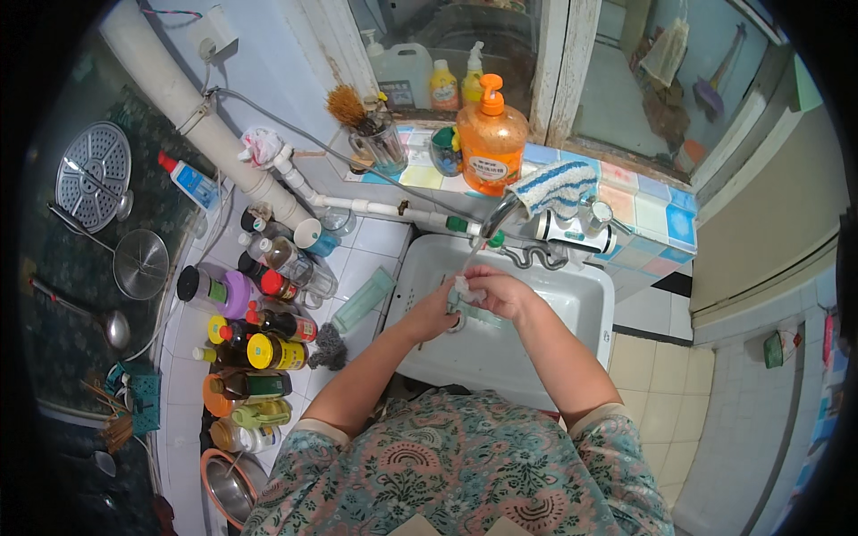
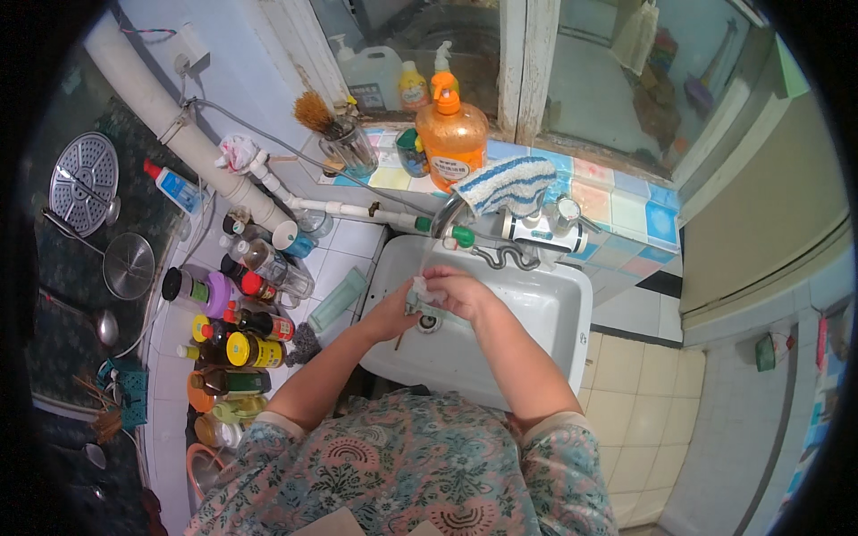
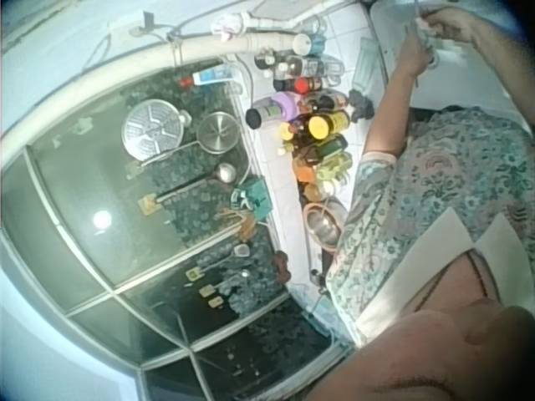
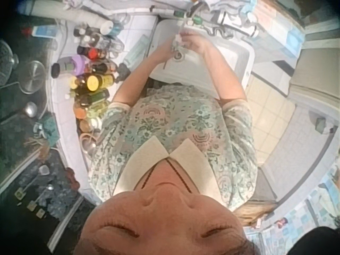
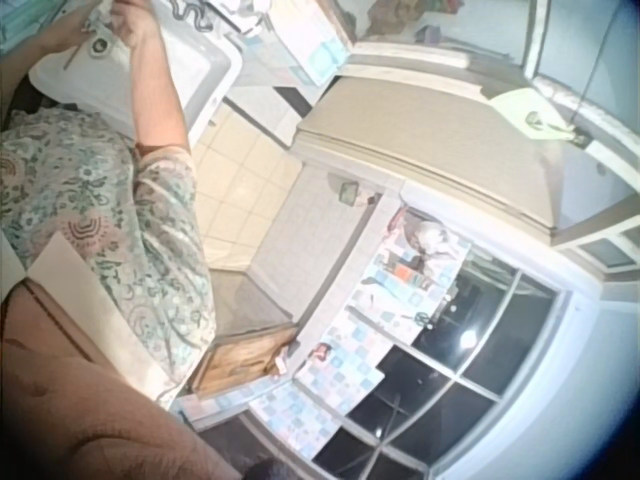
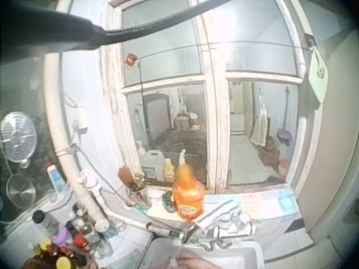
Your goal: The person washes a translucent plastic container and its lid in a kitchen sink. They rinse the items under running water, wipe them with a white tissue, and scrub the surfaces with a sponge. The person handles the plastic parts individually, rinsing and wiping them repeatedly before placing them in the sink.
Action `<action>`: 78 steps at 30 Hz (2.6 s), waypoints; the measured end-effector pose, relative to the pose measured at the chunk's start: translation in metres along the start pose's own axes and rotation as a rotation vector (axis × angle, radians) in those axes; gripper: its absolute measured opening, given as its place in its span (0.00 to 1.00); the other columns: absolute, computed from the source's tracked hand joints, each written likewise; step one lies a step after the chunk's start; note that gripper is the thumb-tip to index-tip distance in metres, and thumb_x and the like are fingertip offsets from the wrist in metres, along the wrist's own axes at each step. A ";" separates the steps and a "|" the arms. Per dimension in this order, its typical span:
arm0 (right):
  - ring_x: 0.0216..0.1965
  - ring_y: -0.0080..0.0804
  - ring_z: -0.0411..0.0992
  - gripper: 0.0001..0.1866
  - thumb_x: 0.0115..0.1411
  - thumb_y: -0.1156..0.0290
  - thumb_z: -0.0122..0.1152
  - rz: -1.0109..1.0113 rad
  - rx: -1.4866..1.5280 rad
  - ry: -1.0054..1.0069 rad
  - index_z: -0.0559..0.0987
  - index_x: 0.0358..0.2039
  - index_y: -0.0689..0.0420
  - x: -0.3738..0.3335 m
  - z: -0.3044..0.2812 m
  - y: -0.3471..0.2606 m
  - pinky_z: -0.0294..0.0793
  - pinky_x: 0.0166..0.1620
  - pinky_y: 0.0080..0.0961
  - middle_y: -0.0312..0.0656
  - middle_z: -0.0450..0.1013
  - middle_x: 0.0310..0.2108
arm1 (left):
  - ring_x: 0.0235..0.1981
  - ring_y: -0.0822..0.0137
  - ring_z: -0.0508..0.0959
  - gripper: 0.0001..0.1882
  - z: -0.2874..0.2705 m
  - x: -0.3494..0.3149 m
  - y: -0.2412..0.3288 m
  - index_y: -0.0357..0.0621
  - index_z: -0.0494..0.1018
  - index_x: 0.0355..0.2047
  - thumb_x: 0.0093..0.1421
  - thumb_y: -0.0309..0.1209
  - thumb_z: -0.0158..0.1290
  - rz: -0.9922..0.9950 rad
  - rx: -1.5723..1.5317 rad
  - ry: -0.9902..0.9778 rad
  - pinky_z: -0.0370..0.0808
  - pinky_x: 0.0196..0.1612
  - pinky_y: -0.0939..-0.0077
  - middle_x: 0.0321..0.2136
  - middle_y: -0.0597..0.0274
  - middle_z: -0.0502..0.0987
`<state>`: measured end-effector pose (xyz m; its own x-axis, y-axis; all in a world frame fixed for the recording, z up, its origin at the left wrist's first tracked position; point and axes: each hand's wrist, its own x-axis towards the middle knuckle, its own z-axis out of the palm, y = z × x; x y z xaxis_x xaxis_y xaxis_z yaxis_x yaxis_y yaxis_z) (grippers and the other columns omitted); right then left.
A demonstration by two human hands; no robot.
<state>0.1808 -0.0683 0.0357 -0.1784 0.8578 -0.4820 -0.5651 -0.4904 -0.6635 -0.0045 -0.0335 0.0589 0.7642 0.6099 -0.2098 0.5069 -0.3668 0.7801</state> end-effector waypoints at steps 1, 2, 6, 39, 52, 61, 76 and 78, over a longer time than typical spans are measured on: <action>0.39 0.30 0.71 0.09 0.55 0.75 0.57 0.027 0.021 0.034 0.72 0.38 0.54 0.002 -0.001 0.000 0.72 0.40 0.32 0.36 0.72 0.37 | 0.51 0.47 0.69 0.40 0.000 0.000 0.005 0.44 0.46 0.62 0.52 0.27 0.52 -0.005 0.008 -0.020 0.67 0.51 0.63 0.49 0.42 0.68; 0.39 0.30 0.71 0.09 0.54 0.75 0.56 0.055 0.044 0.066 0.72 0.37 0.54 0.005 -0.002 0.003 0.72 0.40 0.33 0.36 0.72 0.37 | 0.51 0.46 0.69 0.39 -0.001 0.000 0.006 0.44 0.46 0.62 0.52 0.27 0.52 -0.013 0.017 -0.040 0.67 0.51 0.63 0.49 0.41 0.68; 0.38 0.30 0.71 0.08 0.53 0.75 0.57 0.051 0.068 0.157 0.73 0.36 0.53 0.007 0.004 0.009 0.72 0.41 0.34 0.36 0.72 0.36 | 0.48 0.46 0.71 0.40 -0.001 -0.001 0.004 0.46 0.46 0.63 0.51 0.26 0.51 -0.080 0.065 -0.040 0.68 0.50 0.62 0.46 0.40 0.70; 0.45 0.43 0.68 0.24 0.49 0.82 0.53 -0.752 -1.021 0.272 0.73 0.49 0.52 -0.003 0.019 0.037 0.70 0.45 0.30 0.44 0.66 0.42 | 0.32 0.63 0.76 0.25 0.024 0.008 -0.042 0.44 0.68 0.50 0.49 0.21 0.47 -0.020 -0.305 0.466 0.71 0.38 0.73 0.32 0.52 0.76; 0.37 0.37 0.71 0.13 0.50 0.77 0.57 -0.680 -1.087 0.357 0.71 0.38 0.56 0.006 0.012 0.035 0.70 0.39 0.32 0.43 0.70 0.34 | 0.45 0.63 0.74 0.24 0.026 0.004 -0.022 0.39 0.67 0.51 0.51 0.18 0.44 -0.058 -0.291 0.479 0.68 0.49 0.74 0.42 0.52 0.75; 0.38 0.21 0.69 0.14 0.53 0.82 0.54 -0.299 0.179 0.217 0.70 0.41 0.58 -0.022 -0.001 0.023 0.68 0.41 0.18 0.33 0.70 0.36 | 0.41 0.57 0.76 0.25 0.036 0.017 -0.062 0.43 0.68 0.51 0.50 0.21 0.43 -0.027 -0.343 0.517 0.70 0.45 0.72 0.39 0.50 0.76; 0.24 0.23 0.67 0.10 0.51 0.68 0.64 -0.801 -1.019 0.669 0.75 0.29 0.59 -0.014 0.010 0.024 0.66 0.28 0.24 0.35 0.70 0.23 | 0.39 0.60 0.77 0.22 0.027 0.010 -0.043 0.42 0.71 0.46 0.49 0.20 0.44 -0.013 -0.379 0.522 0.70 0.44 0.73 0.36 0.53 0.77; 0.25 0.25 0.67 0.10 0.51 0.67 0.64 -0.640 -0.725 0.554 0.75 0.29 0.59 -0.004 0.006 0.023 0.66 0.27 0.24 0.35 0.69 0.23 | 0.40 0.63 0.75 0.22 0.027 0.011 -0.044 0.41 0.70 0.47 0.50 0.19 0.44 -0.010 -0.397 0.495 0.69 0.45 0.74 0.37 0.56 0.76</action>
<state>0.1632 -0.0818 0.0255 0.4643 0.8857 0.0001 0.2122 -0.1112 -0.9709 -0.0076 -0.0297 0.0060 0.4371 0.8994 0.0052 0.2541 -0.1291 0.9585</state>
